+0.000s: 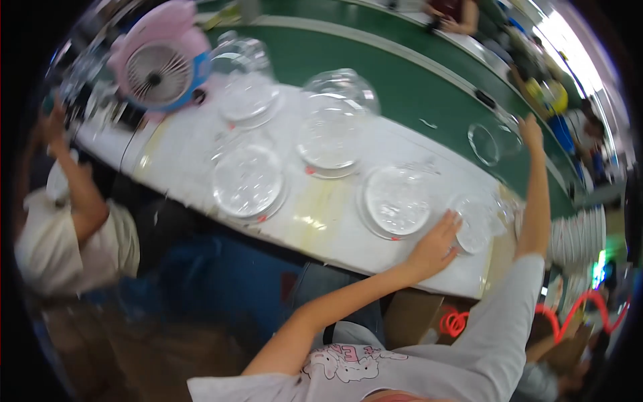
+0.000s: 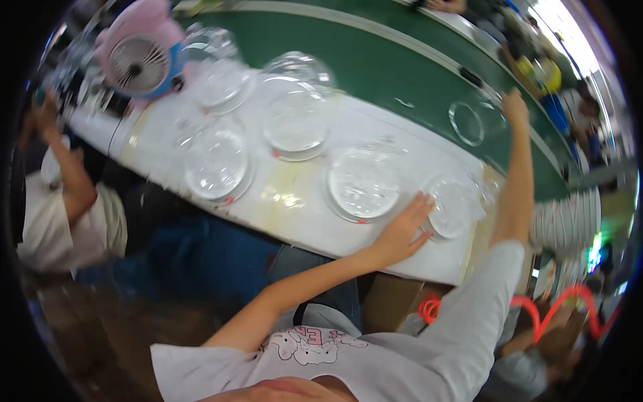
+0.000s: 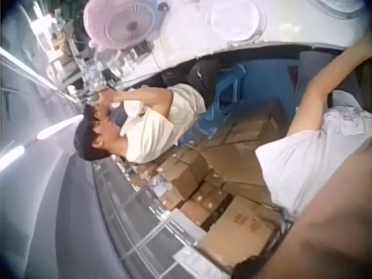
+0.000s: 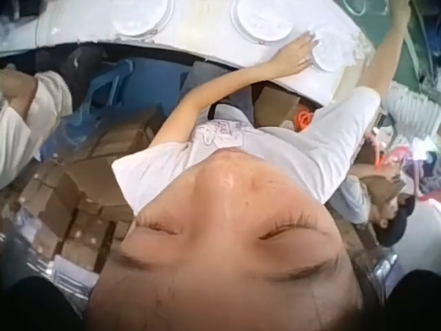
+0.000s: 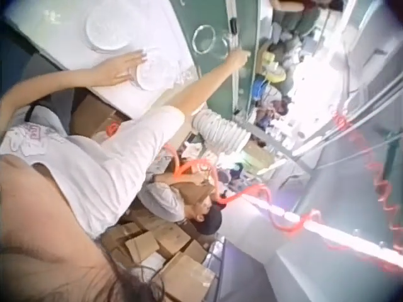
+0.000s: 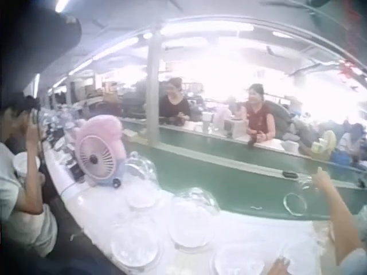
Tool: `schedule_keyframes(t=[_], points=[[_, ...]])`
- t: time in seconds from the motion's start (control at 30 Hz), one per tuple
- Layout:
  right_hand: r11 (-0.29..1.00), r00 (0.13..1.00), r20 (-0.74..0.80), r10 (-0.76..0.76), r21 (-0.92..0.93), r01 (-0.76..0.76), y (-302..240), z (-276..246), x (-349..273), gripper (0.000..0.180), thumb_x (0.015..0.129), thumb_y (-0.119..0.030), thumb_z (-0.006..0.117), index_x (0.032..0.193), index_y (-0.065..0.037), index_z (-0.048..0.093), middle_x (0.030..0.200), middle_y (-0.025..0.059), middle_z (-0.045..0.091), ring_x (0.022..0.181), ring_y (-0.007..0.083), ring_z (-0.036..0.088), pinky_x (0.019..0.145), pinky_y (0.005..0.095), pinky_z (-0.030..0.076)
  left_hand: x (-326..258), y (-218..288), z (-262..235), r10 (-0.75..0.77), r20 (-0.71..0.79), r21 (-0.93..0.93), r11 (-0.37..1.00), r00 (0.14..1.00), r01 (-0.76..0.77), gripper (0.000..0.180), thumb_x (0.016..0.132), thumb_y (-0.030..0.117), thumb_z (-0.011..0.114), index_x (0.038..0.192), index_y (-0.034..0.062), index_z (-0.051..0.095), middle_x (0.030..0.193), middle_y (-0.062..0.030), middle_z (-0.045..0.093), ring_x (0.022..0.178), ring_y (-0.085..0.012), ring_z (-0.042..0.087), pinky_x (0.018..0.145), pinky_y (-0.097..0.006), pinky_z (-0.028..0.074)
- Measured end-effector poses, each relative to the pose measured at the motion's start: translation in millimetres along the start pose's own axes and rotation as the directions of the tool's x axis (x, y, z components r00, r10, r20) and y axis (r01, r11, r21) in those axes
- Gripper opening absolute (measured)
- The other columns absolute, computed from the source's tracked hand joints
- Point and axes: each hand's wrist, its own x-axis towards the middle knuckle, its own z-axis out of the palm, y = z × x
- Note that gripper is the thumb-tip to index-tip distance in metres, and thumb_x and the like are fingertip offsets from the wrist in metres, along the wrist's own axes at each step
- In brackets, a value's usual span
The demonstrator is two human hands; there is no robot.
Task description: Assembling decorative light fixtures by cleaning components with an air duster and placing glass domes onto bases.
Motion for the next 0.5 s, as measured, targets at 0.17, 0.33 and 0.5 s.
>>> schedule_keyframes(t=[0.17,0.33,0.5], points=[[0.992,0.993,-0.115,-0.023,0.117,0.037,-2.7,-10.9,-18.2,0.039,0.087,-0.040,0.046,0.098,-0.003,0.047,0.090,0.0265,0.060,0.089,0.0446,0.056,0.074,0.0483,0.044,-29.4,53.6,-106.3,0.089,0.001,-0.165,0.982,0.996,-0.088,0.040,0.078,0.010,0.059,0.117,0.0044,0.051,0.120,-0.0163,0.050,0.107,-0.0325,0.051,0.089,-0.037,0.044],[0.984,0.924,-0.353,-0.144,0.052,0.173,23.5,-79.2,-1.9,0.039,0.090,-0.040,0.042,0.103,-0.004,0.048,0.092,0.0216,0.060,0.085,0.0412,0.057,0.070,0.0465,0.044,-79.6,71.5,-190.3,-0.140,-0.217,-0.066,0.990,0.966,0.128,0.029,0.077,0.003,0.061,0.105,0.0025,0.059,0.104,-0.0142,0.060,0.093,-0.0277,0.060,0.078,-0.032,0.048],[0.991,0.878,-0.479,0.001,0.118,0.064,-37.4,-202.9,-40.9,0.043,0.091,-0.043,0.042,0.109,-0.005,0.050,0.099,0.0176,0.061,0.096,0.0302,0.058,0.079,0.0377,0.045,-131.7,56.7,-272.9,-0.119,-0.619,0.273,0.894,0.776,0.355,0.028,0.075,0.003,0.063,0.102,0.0006,0.060,0.099,-0.0126,0.060,0.091,-0.0250,0.057,0.080,-0.031,0.045]])
